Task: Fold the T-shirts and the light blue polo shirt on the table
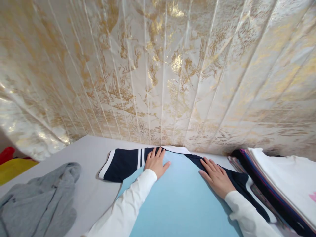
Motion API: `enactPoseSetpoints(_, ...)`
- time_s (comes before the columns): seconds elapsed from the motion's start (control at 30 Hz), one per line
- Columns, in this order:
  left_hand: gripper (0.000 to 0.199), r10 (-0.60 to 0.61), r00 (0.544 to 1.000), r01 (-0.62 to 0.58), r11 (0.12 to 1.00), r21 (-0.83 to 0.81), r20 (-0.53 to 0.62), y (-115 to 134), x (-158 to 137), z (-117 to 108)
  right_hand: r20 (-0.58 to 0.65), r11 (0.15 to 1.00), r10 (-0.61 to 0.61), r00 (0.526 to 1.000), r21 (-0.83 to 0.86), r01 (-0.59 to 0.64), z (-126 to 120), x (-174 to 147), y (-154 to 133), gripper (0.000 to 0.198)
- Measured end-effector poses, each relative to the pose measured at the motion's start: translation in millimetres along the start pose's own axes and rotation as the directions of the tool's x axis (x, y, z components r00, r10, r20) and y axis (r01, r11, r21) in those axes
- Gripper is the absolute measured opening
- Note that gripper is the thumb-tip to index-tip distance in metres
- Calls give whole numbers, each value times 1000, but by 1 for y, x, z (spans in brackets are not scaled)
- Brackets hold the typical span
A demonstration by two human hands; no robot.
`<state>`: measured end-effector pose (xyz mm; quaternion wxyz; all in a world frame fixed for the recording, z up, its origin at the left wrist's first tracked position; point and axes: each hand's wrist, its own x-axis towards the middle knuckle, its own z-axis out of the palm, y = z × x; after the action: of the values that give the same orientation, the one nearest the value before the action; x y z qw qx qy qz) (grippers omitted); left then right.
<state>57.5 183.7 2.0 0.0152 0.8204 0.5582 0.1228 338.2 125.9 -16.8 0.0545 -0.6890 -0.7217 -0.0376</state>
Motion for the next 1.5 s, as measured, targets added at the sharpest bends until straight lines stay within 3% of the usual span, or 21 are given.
enactPoseSetpoints(0.07, 63, 7, 1000, -7, 1000, -2, 9, 0, 1, -1, 16, 1000, 10, 1000, 23, -10, -2, 2, 15, 56)
enactPoseSetpoints(0.2, 63, 27, 999, -27, 1000, -2, 34, -4, 1, -4, 1, 990, -94, 996, 105, 93, -6, 2, 32, 52)
enactPoseSetpoints(0.43, 61, 47, 996, -49, 998, 28, 71, -6, 1, -6, -40, 981, -120, 992, 149, 125, -3, 2, 38, 51)
enactPoseSetpoints(0.57, 57, 79, 992, -83, 996, 44, 102, -2, -4, -21, -34, 981, -118, 992, 149, 122, -12, 0, 34, 52)
enactPoseSetpoints(0.67, 56, 125, 985, -131, 990, 49, 119, 1, -31, -42, -40, 977, -149, 988, 150, 153, -27, -19, 15, 56)
enactPoseSetpoints(0.77, 57, 216, 971, -221, 974, 41, 99, -2, -84, -54, -20, 962, -217, 976, 165, 217, -37, -55, -14, 56)
enactPoseSetpoints(0.83, 59, 327, 945, -328, 944, 40, 26, -9, -126, -53, 0, 949, -267, 964, 175, 263, -36, -80, -29, 56)
enactPoseSetpoints(0.97, 62, 337, 938, -326, 937, 128, -76, -37, -186, -45, -14, 956, -256, 967, 147, 255, -31, -114, -29, 60)
enactPoseSetpoints(1.1, 64, 351, 935, -341, 925, 165, -36, -60, -198, -45, 13, 963, -257, 966, 91, 254, -32, -118, -15, 61)
enactPoseSetpoints(1.2, 63, 336, 942, -331, 928, 171, -5, -64, -194, -45, 28, 968, -247, 969, 60, 245, -33, -113, -11, 63)
enactPoseSetpoints(1.33, 60, 329, 944, -324, 934, 148, -14, -59, -198, -50, -11, 969, -238, 971, 64, 239, -34, -120, -15, 63)
enactPoseSetpoints(1.5, 60, 344, 937, -336, 936, 106, -62, -38, -226, -66, -22, 937, -311, 950, 160, 310, -45, -172, -34, 61)
